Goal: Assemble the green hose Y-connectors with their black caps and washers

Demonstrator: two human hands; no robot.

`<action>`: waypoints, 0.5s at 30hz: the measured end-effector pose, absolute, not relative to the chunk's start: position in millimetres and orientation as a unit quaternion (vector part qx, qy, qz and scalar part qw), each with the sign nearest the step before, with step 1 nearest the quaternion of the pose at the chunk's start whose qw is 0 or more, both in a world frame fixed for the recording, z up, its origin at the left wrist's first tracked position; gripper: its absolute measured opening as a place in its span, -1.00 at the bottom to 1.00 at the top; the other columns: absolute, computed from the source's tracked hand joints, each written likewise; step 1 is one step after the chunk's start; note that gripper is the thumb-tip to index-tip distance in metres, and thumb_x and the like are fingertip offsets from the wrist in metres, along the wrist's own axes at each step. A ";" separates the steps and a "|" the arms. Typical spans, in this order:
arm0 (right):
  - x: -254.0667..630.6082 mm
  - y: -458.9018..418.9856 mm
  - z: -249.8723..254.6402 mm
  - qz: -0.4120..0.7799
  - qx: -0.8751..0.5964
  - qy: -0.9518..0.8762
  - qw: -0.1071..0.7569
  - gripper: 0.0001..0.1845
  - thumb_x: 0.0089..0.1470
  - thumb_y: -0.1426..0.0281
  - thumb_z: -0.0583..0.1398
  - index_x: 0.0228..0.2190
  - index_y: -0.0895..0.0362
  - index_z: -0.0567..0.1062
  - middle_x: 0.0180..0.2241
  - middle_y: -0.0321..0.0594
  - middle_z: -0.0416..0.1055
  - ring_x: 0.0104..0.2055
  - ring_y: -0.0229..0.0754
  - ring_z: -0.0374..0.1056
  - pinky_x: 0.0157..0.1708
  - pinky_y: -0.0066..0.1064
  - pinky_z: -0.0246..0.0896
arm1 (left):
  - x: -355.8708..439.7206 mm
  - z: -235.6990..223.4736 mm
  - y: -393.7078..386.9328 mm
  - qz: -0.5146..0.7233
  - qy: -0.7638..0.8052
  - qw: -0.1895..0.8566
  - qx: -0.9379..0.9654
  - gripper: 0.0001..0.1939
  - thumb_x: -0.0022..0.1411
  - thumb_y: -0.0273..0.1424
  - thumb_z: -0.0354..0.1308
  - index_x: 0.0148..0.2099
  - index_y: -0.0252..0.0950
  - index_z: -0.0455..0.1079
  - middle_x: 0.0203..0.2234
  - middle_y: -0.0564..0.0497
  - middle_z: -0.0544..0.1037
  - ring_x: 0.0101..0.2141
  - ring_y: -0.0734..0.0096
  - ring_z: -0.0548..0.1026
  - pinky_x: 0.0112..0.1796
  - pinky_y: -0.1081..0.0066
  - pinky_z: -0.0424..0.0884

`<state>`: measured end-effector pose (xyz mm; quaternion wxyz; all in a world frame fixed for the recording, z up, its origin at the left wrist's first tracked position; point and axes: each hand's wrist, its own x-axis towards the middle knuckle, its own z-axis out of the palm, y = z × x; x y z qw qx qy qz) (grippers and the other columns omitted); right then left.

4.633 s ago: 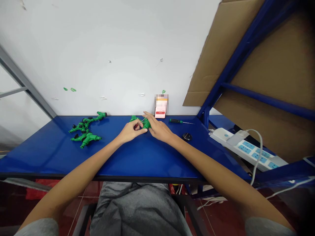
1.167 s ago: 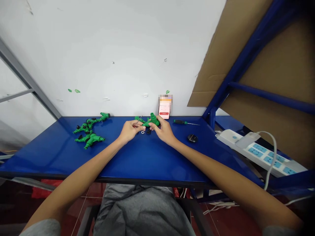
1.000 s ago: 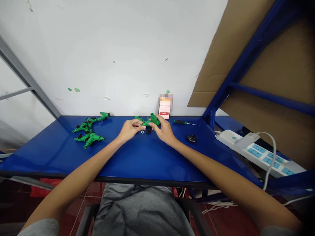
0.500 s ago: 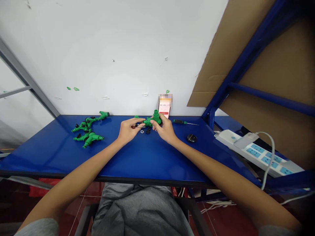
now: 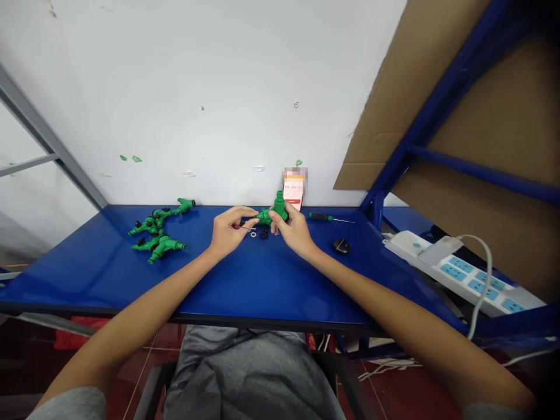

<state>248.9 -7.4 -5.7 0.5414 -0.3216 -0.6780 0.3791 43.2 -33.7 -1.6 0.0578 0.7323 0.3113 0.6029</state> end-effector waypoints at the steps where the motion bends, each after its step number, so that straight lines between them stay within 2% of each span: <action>1: 248.6 -7.6 -5.6 0.380 -0.323 -0.677 0.542 -0.46 0.21 -0.17 0.30 -0.20 0.03 0.44 -0.59 -0.41 0.39 -0.59 -0.22 0.33 -0.51 -0.34 0.27 | 43.5 -2.3 -33.5 0.606 0.320 0.087 0.724 -0.82 0.36 -0.23 0.40 -0.12 -0.22 0.68 -0.20 -0.04 0.73 -0.61 0.61 0.24 -0.55 0.44 0.24; 5: 248.1 -6.5 -6.2 0.373 -0.343 -0.673 0.539 -0.42 0.17 -0.23 0.29 -0.22 0.02 0.43 -0.59 -0.40 0.39 -0.57 -0.20 0.35 -0.51 -0.33 0.29 | 42.9 -2.6 -34.1 0.603 0.375 0.169 0.683 -0.78 0.34 -0.17 0.39 -0.14 -0.21 0.69 -0.17 -0.02 0.72 -0.59 0.60 0.21 -0.54 0.42 0.19; 9: 249.8 -0.8 -8.7 0.366 -0.373 -0.667 0.530 -0.37 0.10 -0.29 0.30 -0.25 0.01 0.41 -0.60 -0.38 0.40 -0.58 -0.17 0.36 -0.51 -0.31 0.29 | 40.7 1.7 -36.2 0.583 0.423 0.148 0.678 -0.77 0.38 -0.17 0.32 -0.18 -0.22 0.67 -0.20 -0.01 0.72 -0.57 0.55 0.28 -0.51 0.42 0.25; 12: 251.5 2.7 -10.3 0.376 -0.375 -0.662 0.529 -0.35 0.10 -0.31 0.28 -0.24 0.01 0.41 -0.61 -0.39 0.40 -0.60 -0.18 0.34 -0.53 -0.31 0.27 | 40.7 5.1 -37.2 0.545 0.439 0.130 0.703 -0.77 0.32 -0.23 0.38 -0.05 -0.21 0.65 -0.12 -0.03 0.72 -0.46 0.47 0.47 -0.42 0.43 0.38; 15: 251.9 2.6 -10.4 0.370 -0.369 -0.666 0.531 -0.38 0.11 -0.28 0.30 -0.24 0.01 0.42 -0.61 -0.39 0.40 -0.59 -0.18 0.35 -0.52 -0.32 0.27 | 41.3 5.2 -36.2 0.504 0.436 0.129 0.734 -0.58 0.26 -0.25 0.45 0.15 -0.20 0.61 -0.02 -0.06 0.71 -0.30 0.36 0.59 -0.28 0.40 0.49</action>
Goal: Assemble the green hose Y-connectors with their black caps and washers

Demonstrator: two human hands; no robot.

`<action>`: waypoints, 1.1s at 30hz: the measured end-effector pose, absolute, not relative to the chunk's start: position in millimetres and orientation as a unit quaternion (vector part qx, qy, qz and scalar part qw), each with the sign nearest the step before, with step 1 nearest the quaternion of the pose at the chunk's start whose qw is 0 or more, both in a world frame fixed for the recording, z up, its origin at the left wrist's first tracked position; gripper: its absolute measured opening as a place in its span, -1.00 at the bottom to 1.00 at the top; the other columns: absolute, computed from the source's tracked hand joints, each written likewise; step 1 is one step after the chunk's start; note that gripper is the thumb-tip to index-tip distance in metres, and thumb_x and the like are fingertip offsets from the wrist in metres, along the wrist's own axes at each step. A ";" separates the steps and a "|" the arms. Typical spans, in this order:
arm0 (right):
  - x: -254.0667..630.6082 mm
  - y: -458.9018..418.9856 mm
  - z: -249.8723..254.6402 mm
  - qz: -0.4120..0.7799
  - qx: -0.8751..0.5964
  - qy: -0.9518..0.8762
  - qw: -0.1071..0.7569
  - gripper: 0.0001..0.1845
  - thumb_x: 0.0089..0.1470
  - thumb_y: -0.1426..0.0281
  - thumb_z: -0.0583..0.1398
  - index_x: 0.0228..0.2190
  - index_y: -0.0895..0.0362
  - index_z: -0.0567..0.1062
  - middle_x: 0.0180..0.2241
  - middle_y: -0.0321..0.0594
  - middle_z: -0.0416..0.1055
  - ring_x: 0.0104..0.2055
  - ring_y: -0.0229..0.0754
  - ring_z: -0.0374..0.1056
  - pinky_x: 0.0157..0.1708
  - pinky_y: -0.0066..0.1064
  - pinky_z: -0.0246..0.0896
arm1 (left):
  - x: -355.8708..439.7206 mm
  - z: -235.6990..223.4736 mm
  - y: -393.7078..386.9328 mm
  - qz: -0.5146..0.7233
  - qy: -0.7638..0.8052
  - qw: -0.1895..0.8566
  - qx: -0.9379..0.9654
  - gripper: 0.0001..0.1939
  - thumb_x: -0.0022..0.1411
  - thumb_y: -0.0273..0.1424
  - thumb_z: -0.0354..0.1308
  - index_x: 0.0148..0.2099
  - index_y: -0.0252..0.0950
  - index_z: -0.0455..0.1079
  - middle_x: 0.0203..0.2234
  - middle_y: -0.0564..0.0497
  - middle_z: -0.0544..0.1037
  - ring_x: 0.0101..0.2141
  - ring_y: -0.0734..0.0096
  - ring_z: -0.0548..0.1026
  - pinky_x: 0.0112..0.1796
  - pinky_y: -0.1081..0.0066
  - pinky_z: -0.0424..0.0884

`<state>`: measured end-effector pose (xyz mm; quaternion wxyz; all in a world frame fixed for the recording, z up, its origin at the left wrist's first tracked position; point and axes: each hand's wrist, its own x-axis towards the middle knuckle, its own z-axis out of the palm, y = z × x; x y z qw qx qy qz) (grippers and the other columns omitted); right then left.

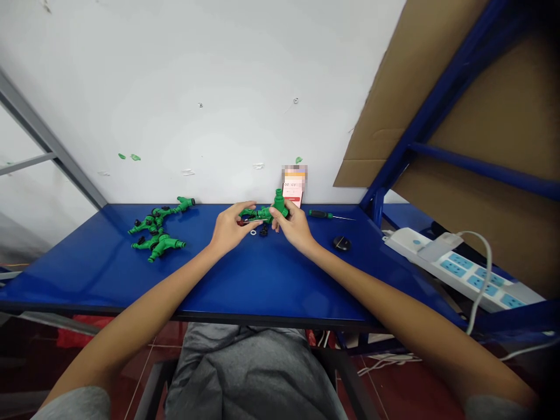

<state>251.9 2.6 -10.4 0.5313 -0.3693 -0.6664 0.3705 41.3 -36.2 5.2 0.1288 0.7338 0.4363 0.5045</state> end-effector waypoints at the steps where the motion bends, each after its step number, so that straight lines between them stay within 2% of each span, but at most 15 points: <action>1: 251.7 2.0 -10.3 0.369 -0.366 -0.668 0.532 -0.39 0.11 -0.27 0.31 -0.24 0.01 0.42 -0.61 -0.39 0.40 -0.59 -0.18 0.35 -0.52 -0.32 0.27 | 41.2 4.2 -35.4 0.494 0.434 0.127 0.743 -0.58 0.27 -0.25 0.44 0.15 -0.19 0.62 -0.03 -0.06 0.72 -0.31 0.36 0.60 -0.27 0.39 0.50; 4: 250.6 0.0 -10.1 0.363 -0.357 -0.678 0.531 -0.41 0.14 -0.24 0.31 -0.23 0.03 0.44 -0.60 -0.39 0.41 -0.58 -0.19 0.36 -0.50 -0.33 0.29 | 40.2 -0.1 -32.6 0.499 0.429 0.109 0.745 -0.73 0.34 -0.21 0.38 0.02 -0.19 0.70 -0.16 -0.05 0.75 -0.41 0.39 0.56 -0.30 0.36 0.49; 6: 249.7 -1.1 -9.6 0.355 -0.357 -0.684 0.528 -0.42 0.16 -0.22 0.30 -0.22 0.03 0.44 -0.59 -0.39 0.41 -0.58 -0.19 0.36 -0.49 -0.33 0.30 | 39.4 -2.9 -31.4 0.520 0.419 0.092 0.738 -0.75 0.37 -0.20 0.36 -0.02 -0.19 0.72 -0.22 -0.05 0.75 -0.44 0.39 0.54 -0.32 0.36 0.49; 9: 248.6 -3.2 -7.5 0.342 -0.363 -0.689 0.527 -0.42 0.17 -0.23 0.30 -0.23 0.03 0.43 -0.59 -0.39 0.40 -0.57 -0.19 0.35 -0.48 -0.33 0.30 | 39.0 -4.6 -31.4 0.540 0.402 0.081 0.735 -0.75 0.38 -0.19 0.35 -0.02 -0.18 0.73 -0.19 -0.06 0.76 -0.44 0.38 0.56 -0.36 0.36 0.49; 14: 247.5 -6.7 -4.8 0.337 -0.374 -0.688 0.523 -0.42 0.16 -0.24 0.29 -0.22 0.02 0.43 -0.60 -0.39 0.39 -0.56 -0.16 0.38 -0.48 -0.31 0.31 | 39.4 -0.6 -34.2 0.547 0.399 0.083 0.732 -0.76 0.40 -0.19 0.32 -0.07 -0.17 0.74 -0.16 -0.06 0.76 -0.29 0.26 0.67 -0.32 0.33 0.53; 23: 254.1 4.7 -12.5 0.318 -0.398 -0.694 0.509 -0.43 0.16 -0.22 0.30 -0.25 0.02 0.45 -0.59 -0.35 0.42 -0.55 -0.14 0.41 -0.47 -0.29 0.34 | 32.9 3.5 -29.6 0.561 0.464 0.139 0.672 -0.74 0.34 -0.15 0.35 -0.10 -0.18 0.73 -0.25 0.00 0.76 -0.47 0.39 0.52 -0.39 0.36 0.45; 29: 258.7 11.4 -15.1 0.323 -0.393 -0.744 0.433 -0.50 0.17 -0.12 0.31 -0.22 0.05 0.47 -0.51 -0.31 0.51 -0.50 -0.12 0.45 -0.42 -0.29 0.32 | 27.2 -7.1 -15.8 0.469 0.466 0.158 0.733 -0.84 0.27 -0.35 0.40 -0.10 -0.17 0.71 -0.16 -0.02 0.76 -0.17 0.16 0.70 -0.10 0.24 0.57; 33: 260.2 13.8 -19.2 0.303 -0.401 -0.762 0.408 -0.61 0.23 -0.02 0.27 -0.21 0.05 0.47 -0.50 -0.32 0.53 -0.47 -0.13 0.47 -0.36 -0.31 0.32 | 23.4 -11.4 -10.3 0.445 0.482 0.164 0.737 -0.67 0.21 -0.38 0.44 0.04 -0.16 0.66 -0.09 -0.05 0.75 -0.09 0.07 0.71 -0.01 0.16 0.57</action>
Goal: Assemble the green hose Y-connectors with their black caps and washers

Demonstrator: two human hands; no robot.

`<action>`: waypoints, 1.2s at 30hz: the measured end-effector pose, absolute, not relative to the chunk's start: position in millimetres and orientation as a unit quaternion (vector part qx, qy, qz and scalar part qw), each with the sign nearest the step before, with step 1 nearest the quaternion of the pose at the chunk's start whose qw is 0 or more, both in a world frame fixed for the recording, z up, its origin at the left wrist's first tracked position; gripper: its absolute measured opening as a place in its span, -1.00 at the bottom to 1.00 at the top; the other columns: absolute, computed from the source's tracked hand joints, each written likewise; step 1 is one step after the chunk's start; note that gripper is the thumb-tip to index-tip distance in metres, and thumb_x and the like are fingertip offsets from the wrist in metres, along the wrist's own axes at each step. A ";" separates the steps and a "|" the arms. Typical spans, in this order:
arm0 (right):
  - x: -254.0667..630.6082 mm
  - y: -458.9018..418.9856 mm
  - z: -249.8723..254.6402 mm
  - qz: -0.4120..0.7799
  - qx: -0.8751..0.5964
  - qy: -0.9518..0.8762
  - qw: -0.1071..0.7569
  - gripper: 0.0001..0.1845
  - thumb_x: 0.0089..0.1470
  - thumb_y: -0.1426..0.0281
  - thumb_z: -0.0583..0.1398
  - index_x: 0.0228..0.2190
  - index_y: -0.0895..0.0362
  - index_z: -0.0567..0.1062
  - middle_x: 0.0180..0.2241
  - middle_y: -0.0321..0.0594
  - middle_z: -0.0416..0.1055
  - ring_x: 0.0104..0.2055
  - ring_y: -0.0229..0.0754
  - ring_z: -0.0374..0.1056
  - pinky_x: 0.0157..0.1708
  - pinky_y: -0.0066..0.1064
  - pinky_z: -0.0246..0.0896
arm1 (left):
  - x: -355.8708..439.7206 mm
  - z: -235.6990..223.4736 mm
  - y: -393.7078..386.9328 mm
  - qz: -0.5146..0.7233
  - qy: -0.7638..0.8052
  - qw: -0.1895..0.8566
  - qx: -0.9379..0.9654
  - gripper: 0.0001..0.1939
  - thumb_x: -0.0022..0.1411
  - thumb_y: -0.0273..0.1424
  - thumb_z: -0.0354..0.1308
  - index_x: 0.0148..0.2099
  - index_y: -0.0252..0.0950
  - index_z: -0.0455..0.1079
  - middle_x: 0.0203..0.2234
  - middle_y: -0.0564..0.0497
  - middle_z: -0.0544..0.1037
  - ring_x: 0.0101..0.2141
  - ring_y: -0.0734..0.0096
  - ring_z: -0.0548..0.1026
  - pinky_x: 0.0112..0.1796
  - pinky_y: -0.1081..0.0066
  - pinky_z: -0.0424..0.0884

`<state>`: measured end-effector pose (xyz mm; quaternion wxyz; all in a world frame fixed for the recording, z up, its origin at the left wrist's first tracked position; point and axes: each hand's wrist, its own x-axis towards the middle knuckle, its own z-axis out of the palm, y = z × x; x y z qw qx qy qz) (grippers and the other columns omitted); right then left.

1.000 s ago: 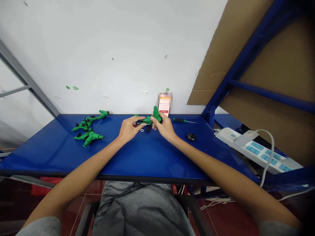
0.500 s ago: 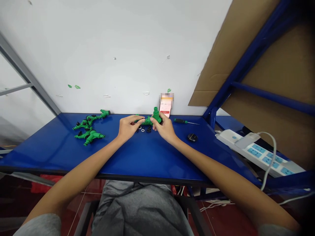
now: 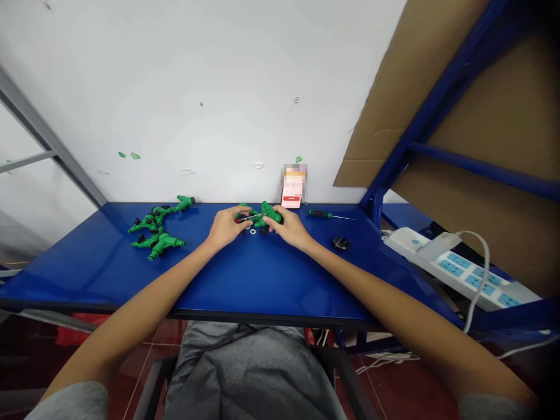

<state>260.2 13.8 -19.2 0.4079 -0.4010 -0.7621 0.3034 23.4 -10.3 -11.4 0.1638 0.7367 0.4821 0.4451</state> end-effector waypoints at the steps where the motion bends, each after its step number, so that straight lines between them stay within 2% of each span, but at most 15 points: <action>1: 260.5 14.5 -20.4 0.304 -0.403 -0.764 0.402 -0.62 0.24 -0.01 0.27 -0.21 0.05 0.46 -0.50 -0.33 0.52 -0.47 -0.12 0.47 -0.36 -0.31 0.32 | 22.4 -10.8 -9.8 0.443 0.487 0.170 0.733 -0.64 0.21 -0.36 0.45 0.07 -0.16 0.65 -0.09 -0.06 0.75 -0.09 0.06 0.71 -0.01 0.16 0.57; 5: 261.4 16.9 -25.0 0.317 -0.401 -0.771 0.379 -0.61 0.24 -0.02 0.26 -0.20 0.05 0.45 -0.50 -0.33 0.53 -0.44 -0.12 0.48 -0.33 -0.32 0.33 | 17.8 -5.8 -8.3 0.447 0.498 0.188 0.719 -0.73 0.30 -0.26 0.38 0.02 -0.18 0.66 -0.12 -0.06 0.76 -0.08 0.07 0.70 -0.01 0.19 0.55; 10: 262.3 20.2 -27.4 0.314 -0.411 -0.773 0.368 -0.65 0.28 0.03 0.23 -0.17 0.06 0.46 -0.45 -0.32 0.50 -0.43 -0.13 0.45 -0.28 -0.28 0.34 | 13.3 -2.8 -5.3 0.450 0.505 0.173 0.716 -0.82 0.36 -0.26 0.28 -0.14 -0.19 0.68 -0.16 -0.03 0.76 -0.13 0.12 0.70 -0.03 0.22 0.55; 16: 263.6 22.4 -27.5 0.170 -0.443 -0.808 0.350 -0.67 0.28 0.06 0.28 -0.31 0.06 0.58 -0.21 -0.14 0.44 -0.15 0.00 0.45 -0.09 -0.19 0.34 | 17.2 -5.5 -6.7 0.416 0.498 0.188 0.737 -0.84 0.30 -0.31 0.30 -0.14 -0.18 0.68 -0.25 -0.04 0.75 -0.24 0.15 0.69 -0.13 0.23 0.57; 20: 262.1 19.4 -29.7 0.156 -0.462 -0.817 0.309 -0.69 0.32 0.09 0.27 -0.14 0.06 0.59 -0.17 -0.15 0.47 -0.15 -0.01 0.46 -0.10 -0.19 0.33 | 19.6 -5.8 -8.4 0.405 0.510 0.186 0.735 -0.85 0.30 -0.35 0.29 -0.14 -0.17 0.68 -0.28 -0.02 0.75 -0.27 0.16 0.69 -0.15 0.25 0.57; 23: 261.5 18.1 -30.0 0.165 -0.458 -0.817 0.310 -0.69 0.35 0.12 0.25 -0.03 0.05 0.56 -0.09 -0.13 0.54 -0.11 -0.03 0.48 -0.06 -0.18 0.33 | 17.7 -2.7 -8.9 0.399 0.528 0.175 0.729 -0.86 0.29 -0.38 0.28 -0.14 -0.17 0.67 -0.27 -0.03 0.74 -0.25 0.15 0.68 -0.12 0.24 0.56; 27: 262.7 16.0 -23.9 0.161 -0.473 -0.809 0.308 -0.72 0.40 0.15 0.20 -0.03 0.05 0.55 -0.06 -0.12 0.56 -0.19 -0.07 0.50 -0.06 -0.18 0.35 | 15.2 4.6 -11.2 0.391 0.546 0.170 0.721 -0.83 0.29 -0.32 0.29 -0.12 -0.21 0.66 -0.22 -0.07 0.74 -0.19 0.11 0.68 -0.07 0.20 0.54; 31: 266.1 12.6 -14.3 0.145 -0.487 -0.811 0.290 -0.71 0.38 0.18 0.20 0.03 0.04 0.49 -0.02 -0.13 0.53 -0.23 -0.11 0.49 -0.11 -0.21 0.36 | 17.3 9.5 -15.5 0.356 0.555 0.215 0.721 -0.70 0.29 -0.16 0.29 -0.04 -0.21 0.63 -0.11 -0.06 0.73 -0.10 0.12 0.65 0.00 0.20 0.51; 33: 267.9 12.7 -12.1 0.141 -0.483 -0.816 0.286 -0.74 0.34 0.25 0.22 0.01 0.05 0.47 0.00 -0.14 0.51 -0.26 -0.15 0.48 -0.12 -0.22 0.37 | 19.1 9.2 -16.5 0.358 0.541 0.242 0.721 -0.69 0.30 -0.17 0.26 -0.02 -0.21 0.61 -0.09 -0.04 0.72 -0.07 0.14 0.64 0.04 0.21 0.49; 36: 269.4 16.5 -14.7 0.156 -0.469 -0.818 0.294 -0.70 0.17 0.46 0.28 -0.05 0.07 0.45 -0.01 -0.17 0.47 -0.35 -0.23 0.43 -0.16 -0.26 0.38 | 20.4 6.7 -15.6 0.366 0.522 0.261 0.725 -0.70 0.29 -0.22 0.24 0.00 -0.21 0.60 -0.13 -0.02 0.72 -0.10 0.17 0.64 0.03 0.23 0.48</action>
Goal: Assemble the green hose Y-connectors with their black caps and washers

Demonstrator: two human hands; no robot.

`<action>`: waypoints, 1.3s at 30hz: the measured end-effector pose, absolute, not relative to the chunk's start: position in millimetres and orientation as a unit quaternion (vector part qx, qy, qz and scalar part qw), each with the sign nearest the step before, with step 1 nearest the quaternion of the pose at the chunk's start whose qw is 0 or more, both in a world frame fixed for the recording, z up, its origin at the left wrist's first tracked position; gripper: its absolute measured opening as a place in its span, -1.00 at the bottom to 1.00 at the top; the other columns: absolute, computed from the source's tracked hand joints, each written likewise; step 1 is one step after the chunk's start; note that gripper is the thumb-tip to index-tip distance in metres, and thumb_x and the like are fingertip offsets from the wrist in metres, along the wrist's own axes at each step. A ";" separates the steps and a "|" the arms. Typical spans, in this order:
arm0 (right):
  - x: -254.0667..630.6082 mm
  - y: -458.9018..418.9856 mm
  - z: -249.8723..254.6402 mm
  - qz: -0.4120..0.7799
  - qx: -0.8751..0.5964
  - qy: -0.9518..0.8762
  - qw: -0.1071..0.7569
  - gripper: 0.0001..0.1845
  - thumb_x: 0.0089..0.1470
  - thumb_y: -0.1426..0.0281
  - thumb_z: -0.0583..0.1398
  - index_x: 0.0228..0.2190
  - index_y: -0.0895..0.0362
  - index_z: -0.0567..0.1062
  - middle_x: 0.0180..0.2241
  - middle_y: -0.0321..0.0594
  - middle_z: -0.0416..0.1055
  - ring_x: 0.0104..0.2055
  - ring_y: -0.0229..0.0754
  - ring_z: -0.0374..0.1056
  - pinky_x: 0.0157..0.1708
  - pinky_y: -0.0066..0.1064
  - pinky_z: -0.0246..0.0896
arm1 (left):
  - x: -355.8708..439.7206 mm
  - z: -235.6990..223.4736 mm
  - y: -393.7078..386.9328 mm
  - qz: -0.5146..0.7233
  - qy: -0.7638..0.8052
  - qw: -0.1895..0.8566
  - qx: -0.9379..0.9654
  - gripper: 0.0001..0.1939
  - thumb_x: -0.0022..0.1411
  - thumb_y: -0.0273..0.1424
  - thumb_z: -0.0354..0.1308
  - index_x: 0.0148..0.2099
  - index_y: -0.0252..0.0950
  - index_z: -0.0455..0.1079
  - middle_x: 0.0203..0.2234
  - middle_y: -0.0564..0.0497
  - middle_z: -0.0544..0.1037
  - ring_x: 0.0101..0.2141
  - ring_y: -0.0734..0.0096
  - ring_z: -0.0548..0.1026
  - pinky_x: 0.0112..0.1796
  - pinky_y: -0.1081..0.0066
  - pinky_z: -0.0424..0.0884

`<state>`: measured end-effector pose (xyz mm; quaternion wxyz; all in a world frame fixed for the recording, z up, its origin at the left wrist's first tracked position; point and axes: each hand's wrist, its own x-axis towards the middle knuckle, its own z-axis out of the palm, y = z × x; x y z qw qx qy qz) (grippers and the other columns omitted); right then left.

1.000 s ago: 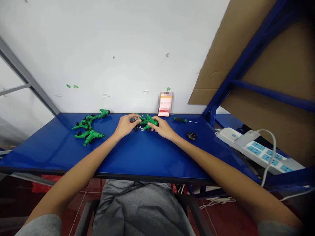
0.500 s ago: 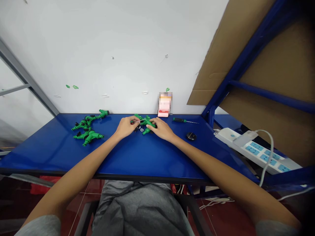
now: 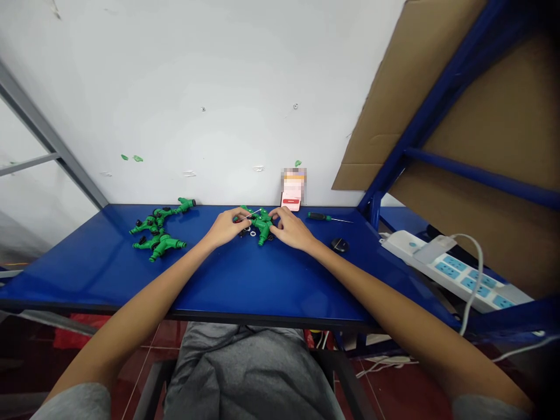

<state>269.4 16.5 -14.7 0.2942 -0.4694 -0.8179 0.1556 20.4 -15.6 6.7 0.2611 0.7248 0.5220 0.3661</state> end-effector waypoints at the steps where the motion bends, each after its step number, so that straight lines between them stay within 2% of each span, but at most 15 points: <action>1: 269.3 18.4 -17.0 0.168 -0.461 -0.817 0.303 -0.66 0.10 0.53 0.28 -0.07 0.08 0.45 -0.03 -0.18 0.46 -0.37 -0.26 0.41 -0.19 -0.28 0.38 | 20.4 6.0 -15.0 0.368 0.521 0.259 0.725 -0.71 0.29 -0.24 0.24 0.00 -0.21 0.60 -0.14 -0.02 0.72 -0.11 0.18 0.64 0.03 0.23 0.48; 3: 268.4 22.2 -22.3 0.200 -0.440 -0.815 0.321 -0.61 0.04 0.60 0.26 -0.08 0.09 0.43 -0.07 -0.20 0.45 -0.39 -0.28 0.40 -0.25 -0.33 0.38 | 19.8 5.3 -13.9 0.370 0.529 0.248 0.723 -0.72 0.29 -0.26 0.24 -0.01 -0.22 0.60 -0.17 -0.02 0.71 -0.13 0.20 0.64 0.01 0.24 0.48; 7: 267.0 27.1 -31.4 0.231 -0.399 -0.826 0.325 -0.61 0.08 0.62 0.24 -0.04 0.11 0.45 -0.09 -0.19 0.44 -0.35 -0.27 0.45 -0.25 -0.35 0.40 | 19.2 6.1 -13.9 0.359 0.543 0.226 0.725 -0.76 0.28 -0.34 0.23 -0.03 -0.24 0.59 -0.21 -0.02 0.71 -0.18 0.22 0.64 -0.04 0.26 0.50; 10: 268.4 28.9 -33.3 0.209 -0.382 -0.847 0.306 -0.67 0.14 0.56 0.26 -0.06 0.08 0.53 -0.08 -0.20 0.44 -0.36 -0.27 0.47 -0.23 -0.32 0.40 | 21.1 4.5 -15.4 0.351 0.535 0.221 0.737 -0.76 0.27 -0.38 0.24 -0.03 -0.25 0.58 -0.19 -0.02 0.71 -0.19 0.23 0.65 -0.06 0.27 0.52; 14: 271.7 28.4 -28.5 0.188 -0.362 -0.864 0.297 -0.84 0.20 0.47 0.29 -0.15 0.07 0.57 -0.09 -0.22 0.44 -0.36 -0.26 0.48 -0.23 -0.31 0.36 | 25.0 -3.3 -15.7 0.348 0.510 0.191 0.763 -0.74 0.23 -0.35 0.33 -0.03 -0.23 0.58 -0.12 -0.04 0.70 -0.11 0.17 0.65 -0.02 0.23 0.52; 19: 271.8 22.4 -21.3 0.160 -0.361 -0.871 0.293 -0.74 0.19 0.36 0.36 -0.07 0.07 0.57 -0.11 -0.21 0.50 -0.32 -0.21 0.46 -0.22 -0.30 0.32 | 23.7 -13.3 -10.8 0.309 0.489 0.177 0.796 -0.71 0.22 -0.33 0.39 0.00 -0.21 0.64 -0.05 -0.05 0.68 -0.13 0.15 0.65 -0.03 0.20 0.54; 24: 270.4 26.3 -22.9 0.206 -0.370 -0.853 0.305 -0.88 0.24 0.34 0.30 -0.19 0.06 0.61 -0.18 -0.20 0.57 -0.32 -0.18 0.45 -0.23 -0.28 0.32 | 18.2 -16.1 -4.3 0.302 0.465 0.160 0.816 -0.78 0.24 -0.41 0.41 -0.05 -0.17 0.66 -0.12 -0.02 0.70 -0.16 0.18 0.66 -0.08 0.23 0.54; 26: 269.7 29.7 -23.6 0.247 -0.378 -0.818 0.355 -0.82 0.19 0.29 0.33 -0.17 0.06 0.59 -0.14 -0.18 0.60 -0.28 -0.15 0.48 -0.20 -0.26 0.36 | 17.6 -14.2 -4.1 0.337 0.444 0.149 0.817 -0.77 0.23 -0.44 0.43 -0.05 -0.17 0.65 -0.12 -0.01 0.69 -0.17 0.22 0.65 -0.10 0.26 0.54; 29: 265.9 30.5 -22.3 0.316 -0.404 -0.736 0.442 -0.53 0.07 0.10 0.42 -0.05 0.05 0.54 -0.05 -0.10 0.58 -0.18 -0.08 0.50 -0.19 -0.22 0.42 | 19.7 -10.1 -7.1 0.431 0.412 0.118 0.794 -0.78 0.26 -0.43 0.42 -0.03 -0.18 0.61 -0.09 -0.03 0.66 -0.15 0.26 0.62 -0.14 0.31 0.52; 31: 261.1 26.3 -20.4 0.387 -0.392 -0.706 0.445 -0.42 0.04 -0.01 0.43 -0.04 0.07 0.54 -0.06 -0.08 0.58 -0.13 -0.05 0.52 -0.18 -0.21 0.44 | 23.1 -8.6 -10.2 0.489 0.405 0.102 0.766 -0.83 0.29 -0.38 0.41 -0.07 -0.21 0.57 -0.11 -0.04 0.64 -0.15 0.27 0.60 -0.19 0.34 0.50; 35: 252.3 12.8 -16.7 0.474 -0.327 -0.706 0.412 -0.47 0.12 -0.10 0.36 -0.20 0.12 0.59 -0.17 -0.12 0.62 -0.13 -0.04 0.53 -0.11 -0.21 0.44 | 30.8 -8.7 -16.2 0.518 0.387 0.134 0.751 -0.73 0.26 -0.20 0.44 -0.17 -0.25 0.49 -0.16 -0.04 0.60 -0.21 0.31 0.56 -0.29 0.40 0.45; 39: 255.7 10.3 -12.2 0.405 -0.340 -0.714 0.459 -0.52 0.08 -0.02 0.41 -0.15 0.10 0.63 -0.17 -0.15 0.64 -0.13 -0.02 0.54 -0.04 -0.17 0.43 | 33.8 -5.6 -22.6 0.466 0.384 0.216 0.767 -0.67 0.27 -0.11 0.41 -0.17 -0.25 0.49 -0.27 0.03 0.58 -0.33 0.42 0.52 -0.30 0.44 0.43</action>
